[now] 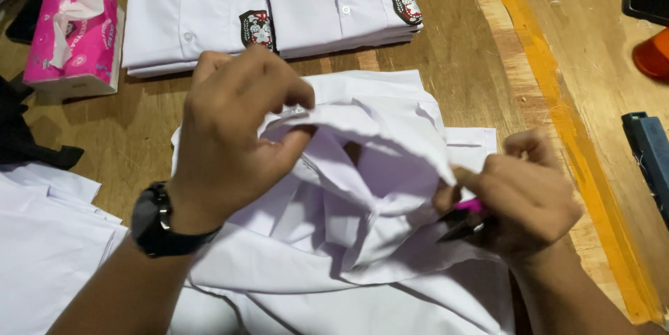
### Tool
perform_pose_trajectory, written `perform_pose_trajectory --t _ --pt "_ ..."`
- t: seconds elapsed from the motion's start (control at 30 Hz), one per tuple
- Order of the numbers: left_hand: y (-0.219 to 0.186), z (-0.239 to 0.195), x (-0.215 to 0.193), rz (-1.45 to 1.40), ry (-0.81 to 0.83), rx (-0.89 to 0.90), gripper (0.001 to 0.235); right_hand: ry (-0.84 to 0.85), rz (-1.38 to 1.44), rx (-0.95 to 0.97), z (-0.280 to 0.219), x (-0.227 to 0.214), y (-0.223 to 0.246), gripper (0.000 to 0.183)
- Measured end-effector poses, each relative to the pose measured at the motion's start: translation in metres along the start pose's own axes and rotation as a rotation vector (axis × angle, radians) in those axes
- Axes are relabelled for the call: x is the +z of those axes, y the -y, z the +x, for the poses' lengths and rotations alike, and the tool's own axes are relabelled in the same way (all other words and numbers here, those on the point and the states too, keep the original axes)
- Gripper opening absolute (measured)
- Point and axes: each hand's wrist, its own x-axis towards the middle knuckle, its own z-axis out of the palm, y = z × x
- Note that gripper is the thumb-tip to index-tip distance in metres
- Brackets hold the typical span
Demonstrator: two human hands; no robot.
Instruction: The person uses a pair of small scissors to trim loose threads from the collar and seams of a white shirt. They hold the fabric taut with one hand while carefully snipping the threads with the other, working on the shirt which is placed on their lap.
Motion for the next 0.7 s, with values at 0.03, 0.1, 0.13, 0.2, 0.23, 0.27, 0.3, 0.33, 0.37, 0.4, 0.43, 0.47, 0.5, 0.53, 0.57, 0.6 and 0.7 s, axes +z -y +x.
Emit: perform_pose_trajectory --t 0.03,0.1,0.13,0.2,0.23,0.27,0.3,0.33,0.37,0.4,0.43,0.47,0.5,0.53,0.57,0.6,0.7 --pt "-0.002 0.003 -0.009 0.0 0.001 -0.003 0.018 0.003 0.002 0.001 0.0 0.0 -0.006 0.024" --pt "-0.006 0.011 -0.027 -0.341 0.165 -0.291 0.017 -0.092 0.021 0.098 0.002 0.001 -0.019 0.03" --pt "-0.007 0.012 -0.03 -0.34 0.162 -0.289 0.017 -0.093 0.021 0.094 0.002 0.001 -0.02 0.03" --pt "-0.011 0.012 -0.035 -0.532 0.231 -0.319 0.013 -0.079 -0.013 0.225 0.002 0.002 -0.02 0.015" --pt "-0.011 0.012 -0.036 -0.532 0.227 -0.322 0.013 -0.076 -0.011 0.221 -0.001 0.003 -0.022 0.015" --pt "-0.012 0.012 -0.036 -0.522 0.211 -0.297 0.013 -0.074 0.008 0.241 -0.003 0.003 -0.025 0.014" --pt "-0.013 0.012 -0.036 -0.512 0.196 -0.272 0.013 -0.071 0.027 0.261 -0.006 0.003 -0.028 0.019" --pt "-0.012 0.011 -0.036 -0.51 0.192 -0.275 0.013 -0.068 0.029 0.258 -0.001 0.002 -0.022 0.019" --pt "-0.011 0.012 -0.036 -0.508 0.185 -0.253 0.013 -0.048 0.01 0.288 0.002 0.0 -0.016 0.016" --pt "-0.01 0.012 -0.035 -0.505 0.177 -0.232 0.013 -0.028 -0.01 0.318 0.006 -0.003 -0.01 0.014" --pt "-0.01 0.012 -0.035 -0.506 0.176 -0.232 0.013 -0.027 -0.011 0.317 0.005 -0.003 -0.008 0.014" --pt "-0.01 0.011 -0.035 -0.508 0.175 -0.238 0.014 -0.034 0.058 0.373 0.005 -0.004 -0.006 0.015" --pt "-0.01 0.011 -0.035 -0.51 0.174 -0.242 0.015 -0.041 0.127 0.428 0.004 -0.005 -0.004 0.025" --pt "-0.011 0.011 -0.035 -0.512 0.173 -0.242 0.015 -0.04 0.125 0.427 0.001 -0.007 -0.001 0.025" --pt "-0.011 0.011 -0.035 -0.51 0.168 -0.243 0.016 -0.064 0.113 0.381 -0.001 -0.008 0.002 0.027" --pt "-0.011 0.011 -0.034 -0.508 0.164 -0.243 0.017 -0.089 0.1 0.334 -0.004 -0.009 0.005 0.031" --pt "-0.013 0.012 -0.034 -0.493 0.154 -0.232 0.016 -0.008 0.019 0.323 0.004 -0.014 0.045 0.018"
